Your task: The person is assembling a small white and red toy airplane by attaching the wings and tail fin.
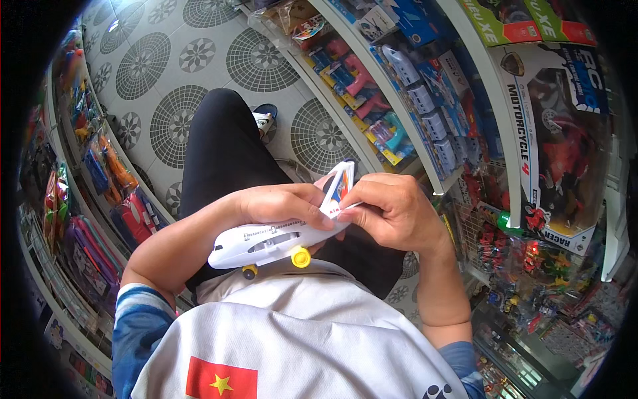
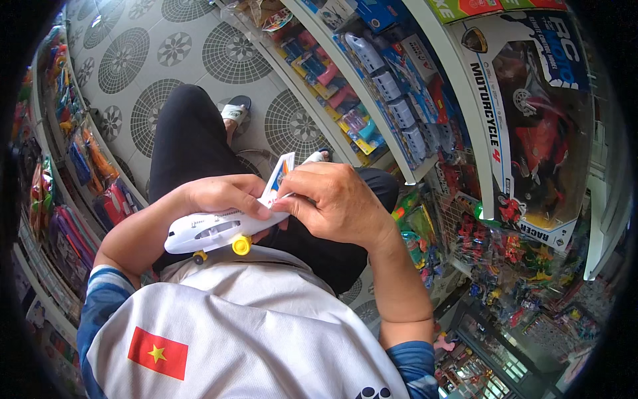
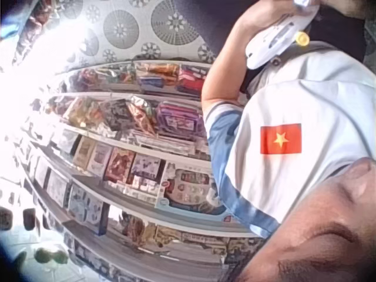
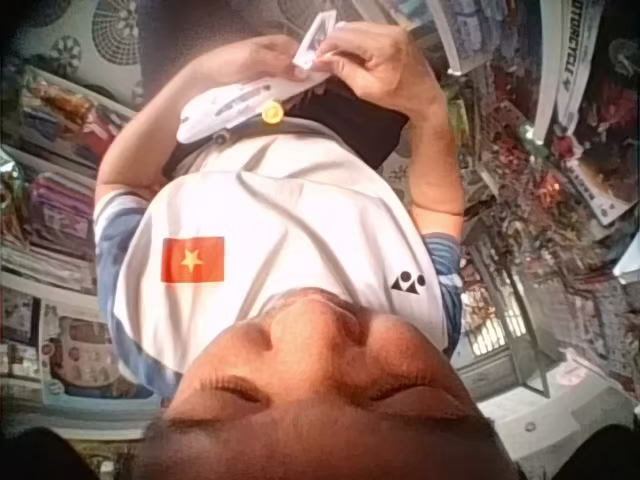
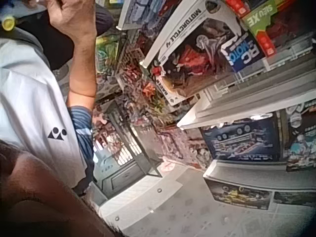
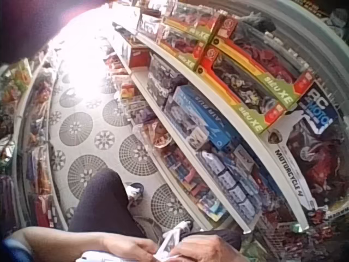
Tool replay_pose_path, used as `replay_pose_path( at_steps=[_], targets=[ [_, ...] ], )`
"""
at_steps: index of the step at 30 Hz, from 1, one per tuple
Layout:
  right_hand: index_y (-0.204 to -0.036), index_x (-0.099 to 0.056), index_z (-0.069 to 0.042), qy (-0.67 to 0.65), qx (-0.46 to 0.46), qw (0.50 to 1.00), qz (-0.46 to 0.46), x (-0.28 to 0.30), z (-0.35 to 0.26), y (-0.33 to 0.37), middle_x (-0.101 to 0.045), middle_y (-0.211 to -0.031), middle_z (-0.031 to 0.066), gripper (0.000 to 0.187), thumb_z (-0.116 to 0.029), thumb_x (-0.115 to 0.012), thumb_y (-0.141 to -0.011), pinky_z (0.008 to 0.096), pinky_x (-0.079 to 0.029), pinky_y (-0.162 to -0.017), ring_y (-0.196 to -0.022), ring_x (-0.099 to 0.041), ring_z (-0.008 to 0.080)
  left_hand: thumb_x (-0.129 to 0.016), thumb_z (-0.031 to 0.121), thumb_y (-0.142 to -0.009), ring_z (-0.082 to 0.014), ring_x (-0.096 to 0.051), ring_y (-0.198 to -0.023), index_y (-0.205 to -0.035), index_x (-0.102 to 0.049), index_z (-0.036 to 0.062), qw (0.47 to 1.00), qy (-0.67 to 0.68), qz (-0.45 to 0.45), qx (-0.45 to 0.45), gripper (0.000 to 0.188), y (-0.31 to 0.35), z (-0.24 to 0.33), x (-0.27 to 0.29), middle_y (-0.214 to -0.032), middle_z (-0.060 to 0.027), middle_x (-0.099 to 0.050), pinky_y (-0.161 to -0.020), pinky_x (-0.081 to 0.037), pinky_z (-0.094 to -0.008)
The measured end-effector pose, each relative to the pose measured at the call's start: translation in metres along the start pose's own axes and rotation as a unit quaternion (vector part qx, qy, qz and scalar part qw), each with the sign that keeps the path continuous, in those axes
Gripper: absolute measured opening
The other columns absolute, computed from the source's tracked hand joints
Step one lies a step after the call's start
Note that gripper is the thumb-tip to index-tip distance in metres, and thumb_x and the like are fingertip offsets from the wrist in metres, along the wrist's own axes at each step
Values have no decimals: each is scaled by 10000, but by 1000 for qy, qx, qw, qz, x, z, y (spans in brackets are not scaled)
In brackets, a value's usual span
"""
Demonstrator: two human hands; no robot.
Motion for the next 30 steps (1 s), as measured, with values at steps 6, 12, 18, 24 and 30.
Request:
replay_pose_path(
  at_steps=[6, 12, 18, 24, 30],
  targets=[
    [-858, -672, -19, -110, -38, 992, -57, -9, 1, 15, -659, -738, 129, 71, -72, -698, -819, 331, -482, -586, -663, -657, 271, -553, 201, -813, -218, -680, -753, -1150, -591, -93, 949, 261, -175, 33, 448, -6, -31, -17, -1003, -173, -672, -709, -572, -302],
    [-868, -672, -14, -98, -70, 982, -145, -10, 3, 21, -658, -714, 133, 89, -69, -689, -800, 318, -479, -561, -633, -666, 266, -563, 161, -769, -274, -688, -763, -1205, -509, -147, 923, 345, -154, 72, 537, -7, -41, -25, -1040, -244, -632, -687, -590, -366],
    [-839, -680, -5, -96, -59, 987, -112, -17, 6, 27, -671, -724, 160, 111, -111, -651, -831, 355, -531, -681, -652, -672, 310, -568, 177, -772, -263, -689, -752, -1199, -511, -150, 917, 353, -167, 89, 541, -11, -43, -23, -985, -232, -646, -678, -589, -351],
    [-802, -606, -18, -28, -4, 991, -132, -18, 3, 29, -637, -689, 138, 124, -125, -659, -839, 389, -526, -618, -652, -660, 308, -570, 182, -780, -239, -691, -732, -1165, -560, -129, 944, 286, -136, 97, 495, -9, -40, -25, -859, -189, -663, -671, -583, -302],
    [-773, -576, -38, 24, 45, 986, -159, -22, 2, 29, -610, -656, 124, 117, -104, -664, -811, 386, -525, -602, -638, -653, 294, -564, 173, -812, -220, -697, -776, -1189, -564, -98, 950, 254, -134, 121, 465, -9, -46, -22, -1020, -179, -664, -707, -586, -294]
  ],
)
Point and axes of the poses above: each hand's wrist, its own y-axis away from the middle knuckle, its own x-axis out of the back of the hand, z = x × y, the point moved 2 cm from there along -y, towards the middle knuckle
